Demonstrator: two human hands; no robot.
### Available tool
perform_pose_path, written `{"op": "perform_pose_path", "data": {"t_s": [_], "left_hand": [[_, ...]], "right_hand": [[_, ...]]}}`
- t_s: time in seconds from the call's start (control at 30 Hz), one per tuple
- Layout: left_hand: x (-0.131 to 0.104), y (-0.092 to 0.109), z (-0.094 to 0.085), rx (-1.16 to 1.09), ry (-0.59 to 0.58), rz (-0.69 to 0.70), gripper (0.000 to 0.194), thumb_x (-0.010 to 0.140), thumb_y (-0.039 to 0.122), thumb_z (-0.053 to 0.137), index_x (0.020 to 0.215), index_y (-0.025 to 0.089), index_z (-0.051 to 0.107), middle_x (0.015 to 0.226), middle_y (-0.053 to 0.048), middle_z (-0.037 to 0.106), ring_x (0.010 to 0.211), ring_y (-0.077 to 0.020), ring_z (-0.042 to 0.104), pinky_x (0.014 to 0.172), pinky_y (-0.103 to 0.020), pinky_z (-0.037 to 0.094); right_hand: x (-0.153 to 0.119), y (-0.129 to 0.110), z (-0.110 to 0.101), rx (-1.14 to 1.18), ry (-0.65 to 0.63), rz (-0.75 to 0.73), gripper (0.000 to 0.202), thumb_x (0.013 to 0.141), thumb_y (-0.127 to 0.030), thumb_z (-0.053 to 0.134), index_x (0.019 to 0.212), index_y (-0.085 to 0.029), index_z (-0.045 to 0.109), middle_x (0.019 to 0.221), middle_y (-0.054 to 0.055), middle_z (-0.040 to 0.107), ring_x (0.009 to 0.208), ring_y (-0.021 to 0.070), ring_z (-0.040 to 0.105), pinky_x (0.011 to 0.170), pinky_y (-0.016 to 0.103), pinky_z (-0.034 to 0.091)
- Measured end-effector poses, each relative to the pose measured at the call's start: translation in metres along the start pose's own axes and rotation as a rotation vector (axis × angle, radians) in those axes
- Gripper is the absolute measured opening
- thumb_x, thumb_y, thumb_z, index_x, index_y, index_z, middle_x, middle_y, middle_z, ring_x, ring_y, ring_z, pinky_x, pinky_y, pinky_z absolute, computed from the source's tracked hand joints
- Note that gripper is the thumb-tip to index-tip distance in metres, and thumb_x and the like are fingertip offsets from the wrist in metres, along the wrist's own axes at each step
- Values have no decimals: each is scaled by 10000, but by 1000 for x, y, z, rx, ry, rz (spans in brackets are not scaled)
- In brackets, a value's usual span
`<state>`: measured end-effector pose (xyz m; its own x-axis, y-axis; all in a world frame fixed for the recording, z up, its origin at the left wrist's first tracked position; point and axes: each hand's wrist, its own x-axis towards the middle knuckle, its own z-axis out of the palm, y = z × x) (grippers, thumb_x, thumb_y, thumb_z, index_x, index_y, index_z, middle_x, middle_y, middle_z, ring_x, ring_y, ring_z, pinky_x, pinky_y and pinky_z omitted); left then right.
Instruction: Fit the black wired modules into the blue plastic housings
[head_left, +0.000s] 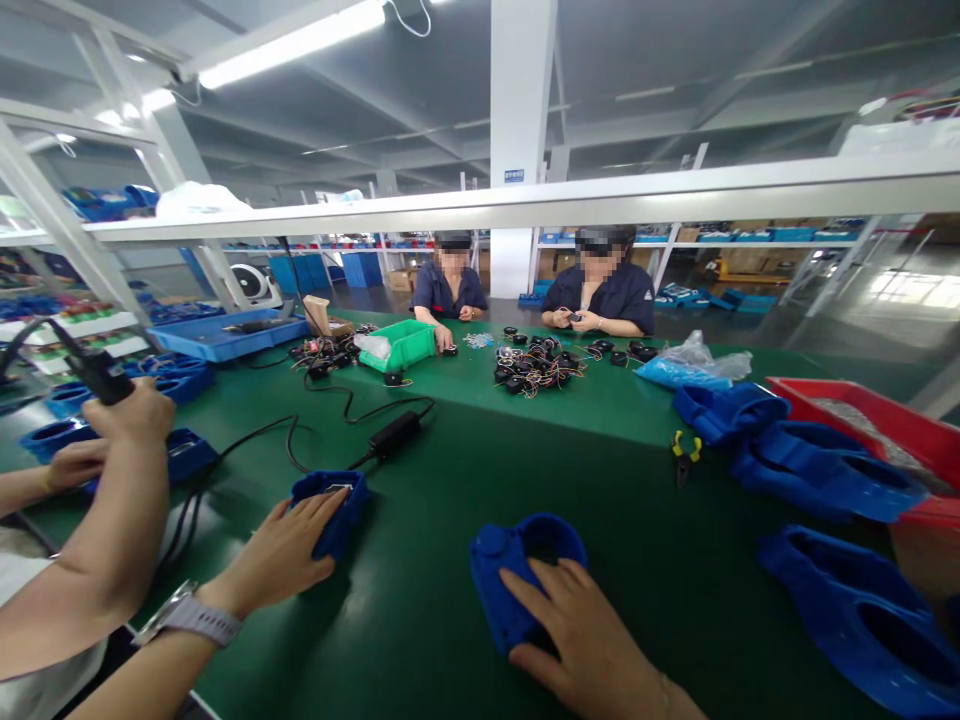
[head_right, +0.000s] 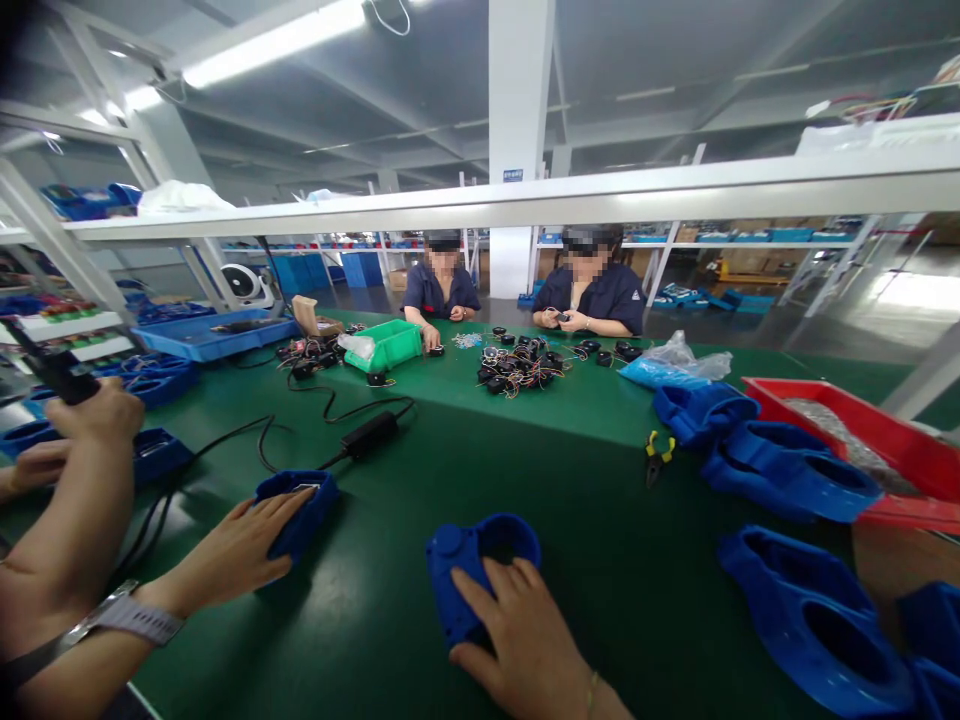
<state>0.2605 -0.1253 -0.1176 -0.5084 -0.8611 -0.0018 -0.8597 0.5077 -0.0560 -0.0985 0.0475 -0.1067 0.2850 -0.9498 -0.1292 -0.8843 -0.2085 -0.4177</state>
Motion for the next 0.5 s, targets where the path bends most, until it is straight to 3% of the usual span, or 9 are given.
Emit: {"op": "perform_pose_path", "data": {"t_s": [0.1, 0.2, 0.3, 0.37, 0.43, 0.5], "left_hand": [[8, -23, 9, -8, -23, -14, 808, 723, 313, 483, 1478, 160, 239, 1438, -137, 421, 1301, -322, 422, 1110, -572, 195], [10, -21, 2, -17, 51, -22, 841, 715, 293, 504, 1486, 155, 196, 1475, -150, 359, 1361, -330, 328, 1120, -601, 118], [5, 17, -23, -120, 264, 74, 775, 815, 329, 502, 1494, 210, 149, 1533, -116, 242, 1411, -323, 208, 1122, -601, 143], [4, 56, -35, -295, 265, 261, 688, 890, 385, 480, 1489, 254, 168, 1532, -94, 253, 1391, -273, 283, 1104, -476, 318], [10, 94, -31, -396, 166, 509, 629, 903, 426, 512, 1461, 285, 259, 1478, -92, 369, 1322, -253, 411, 1054, -407, 408], [23, 122, -9, -391, 141, 663, 448, 944, 366, 501, 1377, 371, 390, 1370, -37, 520, 1235, -229, 515, 1023, -409, 443]], "right_hand": [[28, -24, -7, 88, -73, -175, 705, 821, -594, 579, 1423, -287, 380, 1441, 166, 401, 1301, 362, 381, 1086, 593, 248], [41, -16, -24, 201, -111, -332, 686, 820, -603, 582, 1405, -288, 412, 1477, 125, 359, 1327, 335, 350, 1100, 545, 265], [64, 19, -46, 261, 89, -291, 557, 890, -511, 527, 1383, -267, 438, 1461, 83, 391, 1328, 255, 362, 1113, 459, 297], [98, 49, -58, 223, 234, -179, 518, 913, -441, 509, 1381, -236, 430, 1441, 84, 414, 1318, 215, 378, 1115, 404, 311], [150, 76, -65, 132, 283, -80, 533, 905, -380, 531, 1389, -192, 410, 1437, 99, 416, 1322, 205, 373, 1119, 371, 307], [212, 93, -68, 56, 266, -39, 565, 885, -323, 566, 1394, -146, 397, 1448, 128, 394, 1337, 225, 350, 1123, 374, 298]]}}
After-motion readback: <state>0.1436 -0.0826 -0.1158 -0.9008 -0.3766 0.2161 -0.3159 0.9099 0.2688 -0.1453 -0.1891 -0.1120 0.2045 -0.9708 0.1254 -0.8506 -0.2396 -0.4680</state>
